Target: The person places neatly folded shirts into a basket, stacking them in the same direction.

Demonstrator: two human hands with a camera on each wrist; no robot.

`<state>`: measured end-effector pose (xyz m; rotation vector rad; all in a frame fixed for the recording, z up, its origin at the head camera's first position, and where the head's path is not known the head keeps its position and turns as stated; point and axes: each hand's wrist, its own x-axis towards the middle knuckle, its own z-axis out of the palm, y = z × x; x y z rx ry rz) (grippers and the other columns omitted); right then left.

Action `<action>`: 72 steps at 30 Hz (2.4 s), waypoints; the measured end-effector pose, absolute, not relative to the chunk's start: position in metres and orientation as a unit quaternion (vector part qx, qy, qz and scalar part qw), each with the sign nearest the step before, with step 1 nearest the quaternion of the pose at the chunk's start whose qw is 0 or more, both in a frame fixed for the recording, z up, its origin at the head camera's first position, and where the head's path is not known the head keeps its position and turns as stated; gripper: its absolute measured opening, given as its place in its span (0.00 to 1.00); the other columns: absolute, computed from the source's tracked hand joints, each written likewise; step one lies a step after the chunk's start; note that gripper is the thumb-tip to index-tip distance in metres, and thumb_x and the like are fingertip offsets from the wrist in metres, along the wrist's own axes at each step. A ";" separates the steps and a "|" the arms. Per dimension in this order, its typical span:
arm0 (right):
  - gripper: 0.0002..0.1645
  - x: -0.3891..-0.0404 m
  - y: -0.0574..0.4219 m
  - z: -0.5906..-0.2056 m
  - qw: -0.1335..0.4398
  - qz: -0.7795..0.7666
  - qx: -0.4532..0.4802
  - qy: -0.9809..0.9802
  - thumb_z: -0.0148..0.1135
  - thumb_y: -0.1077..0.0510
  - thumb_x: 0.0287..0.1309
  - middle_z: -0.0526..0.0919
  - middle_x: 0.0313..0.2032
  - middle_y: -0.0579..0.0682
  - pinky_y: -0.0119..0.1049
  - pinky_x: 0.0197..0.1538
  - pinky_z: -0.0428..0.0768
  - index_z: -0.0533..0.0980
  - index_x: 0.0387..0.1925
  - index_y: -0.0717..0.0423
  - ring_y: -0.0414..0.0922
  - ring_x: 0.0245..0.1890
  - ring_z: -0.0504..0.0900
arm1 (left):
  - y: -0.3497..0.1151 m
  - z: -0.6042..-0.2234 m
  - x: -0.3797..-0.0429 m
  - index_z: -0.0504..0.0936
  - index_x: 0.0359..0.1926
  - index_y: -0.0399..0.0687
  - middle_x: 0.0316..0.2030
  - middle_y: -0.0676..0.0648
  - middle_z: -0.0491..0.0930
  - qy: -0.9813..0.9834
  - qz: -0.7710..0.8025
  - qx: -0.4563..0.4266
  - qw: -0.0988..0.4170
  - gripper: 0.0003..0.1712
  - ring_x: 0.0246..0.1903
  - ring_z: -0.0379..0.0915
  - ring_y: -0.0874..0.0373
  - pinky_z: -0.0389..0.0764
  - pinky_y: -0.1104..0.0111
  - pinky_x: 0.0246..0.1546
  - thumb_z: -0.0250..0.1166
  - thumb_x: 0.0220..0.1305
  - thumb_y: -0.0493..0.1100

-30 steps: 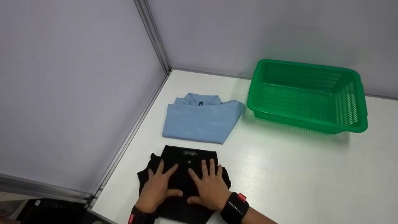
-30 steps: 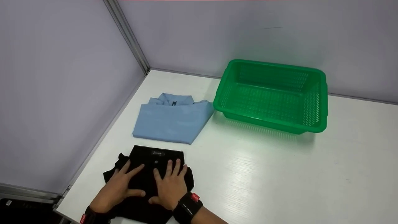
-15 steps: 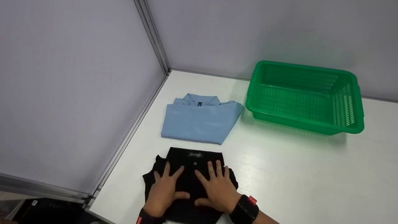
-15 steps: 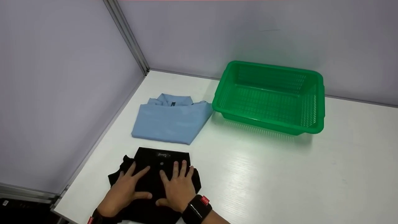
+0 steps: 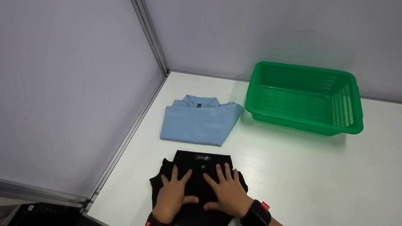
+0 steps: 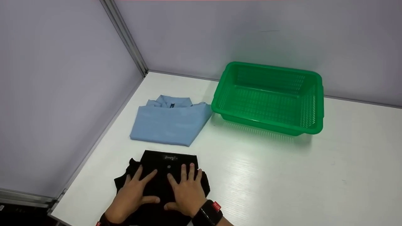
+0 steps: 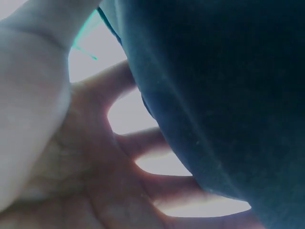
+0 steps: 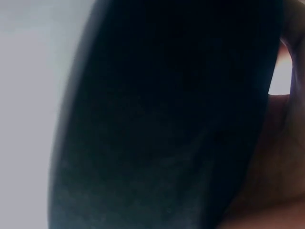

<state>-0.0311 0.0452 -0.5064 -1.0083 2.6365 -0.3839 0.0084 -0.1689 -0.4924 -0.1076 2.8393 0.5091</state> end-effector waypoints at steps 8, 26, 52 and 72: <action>0.58 -0.031 0.063 -0.508 0.154 -0.163 -0.339 0.914 0.68 0.22 0.55 0.58 0.78 0.75 0.79 0.72 0.60 0.65 0.80 0.43 0.79 0.78 0.52 | -0.152 -0.492 0.009 0.74 0.76 0.57 0.78 0.25 0.58 0.978 0.169 -0.021 0.120 0.57 0.66 0.59 0.09 0.86 0.35 0.39 0.81 0.45 0.67; 0.58 -0.029 0.098 -0.506 0.146 -0.198 -0.317 0.916 0.73 0.25 0.51 0.59 0.77 0.76 0.82 0.68 0.61 0.68 0.78 0.45 0.81 0.77 0.54 | -0.117 -0.496 0.006 0.73 0.76 0.60 0.78 0.27 0.58 0.981 0.138 -0.014 0.135 0.58 0.66 0.62 0.11 0.86 0.36 0.33 0.80 0.44 0.70; 0.59 -0.022 0.156 -0.507 0.141 -0.229 -0.262 0.927 0.74 0.23 0.48 0.59 0.78 0.74 0.84 0.68 0.58 0.71 0.76 0.43 0.80 0.78 0.53 | -0.061 -0.495 -0.003 0.72 0.77 0.65 0.78 0.30 0.60 0.984 0.102 0.021 0.142 0.60 0.67 0.64 0.15 0.86 0.37 0.30 0.77 0.42 0.76; 0.60 -0.019 0.200 -0.505 0.135 -0.242 -0.227 0.934 0.72 0.21 0.47 0.59 0.78 0.74 0.84 0.67 0.57 0.71 0.76 0.43 0.79 0.78 0.54 | -0.018 -0.496 -0.010 0.73 0.75 0.69 0.77 0.33 0.64 0.989 0.066 0.060 0.116 0.60 0.65 0.69 0.18 0.85 0.35 0.27 0.76 0.39 0.79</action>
